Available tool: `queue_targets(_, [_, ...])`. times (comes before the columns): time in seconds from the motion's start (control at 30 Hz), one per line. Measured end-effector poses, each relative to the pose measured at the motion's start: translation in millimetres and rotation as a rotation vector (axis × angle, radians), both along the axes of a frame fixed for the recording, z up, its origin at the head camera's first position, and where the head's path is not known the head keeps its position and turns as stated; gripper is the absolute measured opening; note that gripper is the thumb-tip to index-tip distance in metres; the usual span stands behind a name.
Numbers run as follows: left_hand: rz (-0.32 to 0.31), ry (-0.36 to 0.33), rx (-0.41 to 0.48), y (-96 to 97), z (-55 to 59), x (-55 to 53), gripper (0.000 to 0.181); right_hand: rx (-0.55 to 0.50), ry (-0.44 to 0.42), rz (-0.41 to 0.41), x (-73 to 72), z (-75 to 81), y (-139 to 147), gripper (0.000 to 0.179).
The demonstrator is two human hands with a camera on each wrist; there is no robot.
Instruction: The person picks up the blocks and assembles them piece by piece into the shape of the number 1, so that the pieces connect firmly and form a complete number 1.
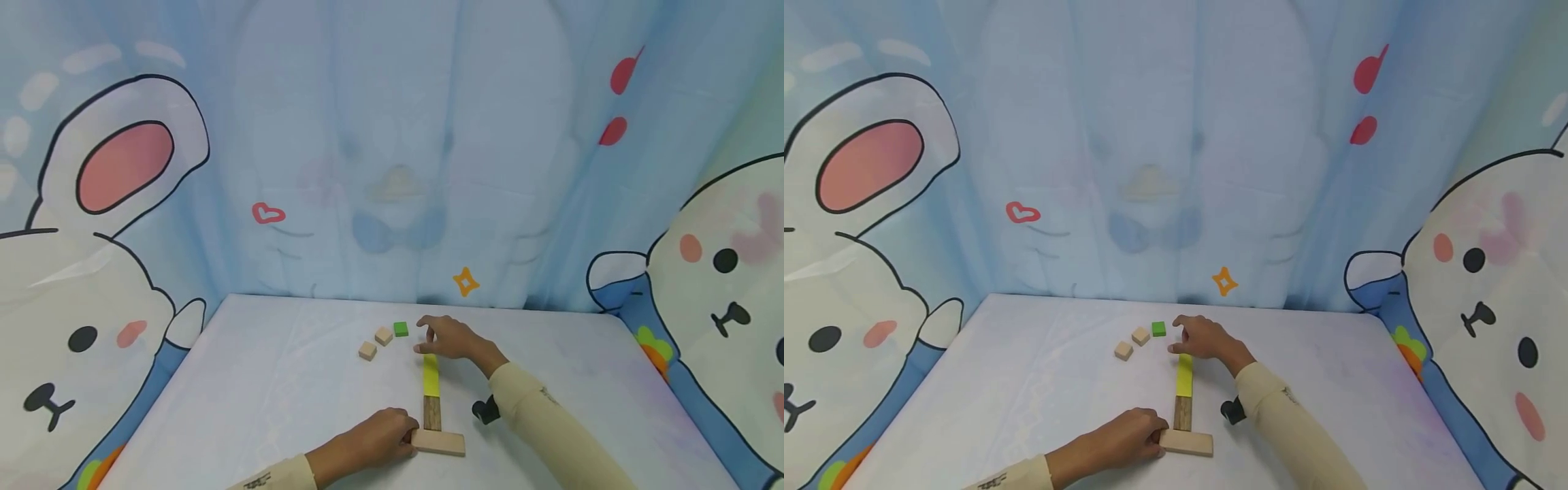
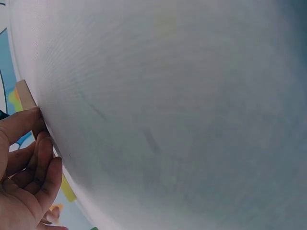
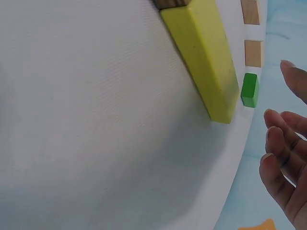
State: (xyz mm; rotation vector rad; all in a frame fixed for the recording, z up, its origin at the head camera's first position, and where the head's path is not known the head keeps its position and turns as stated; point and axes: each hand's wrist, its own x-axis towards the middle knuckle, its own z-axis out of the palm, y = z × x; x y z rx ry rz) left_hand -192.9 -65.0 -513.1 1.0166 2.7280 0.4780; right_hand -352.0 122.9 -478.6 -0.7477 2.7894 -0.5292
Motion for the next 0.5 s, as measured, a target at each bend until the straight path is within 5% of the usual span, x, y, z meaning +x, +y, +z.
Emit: queue_targets(0.5, [0.028,-0.039,0.016,0.1,-1.9,-2.1,0.029,0.032,-0.044,-0.056,-20.4,-4.0,-18.7,0.059])
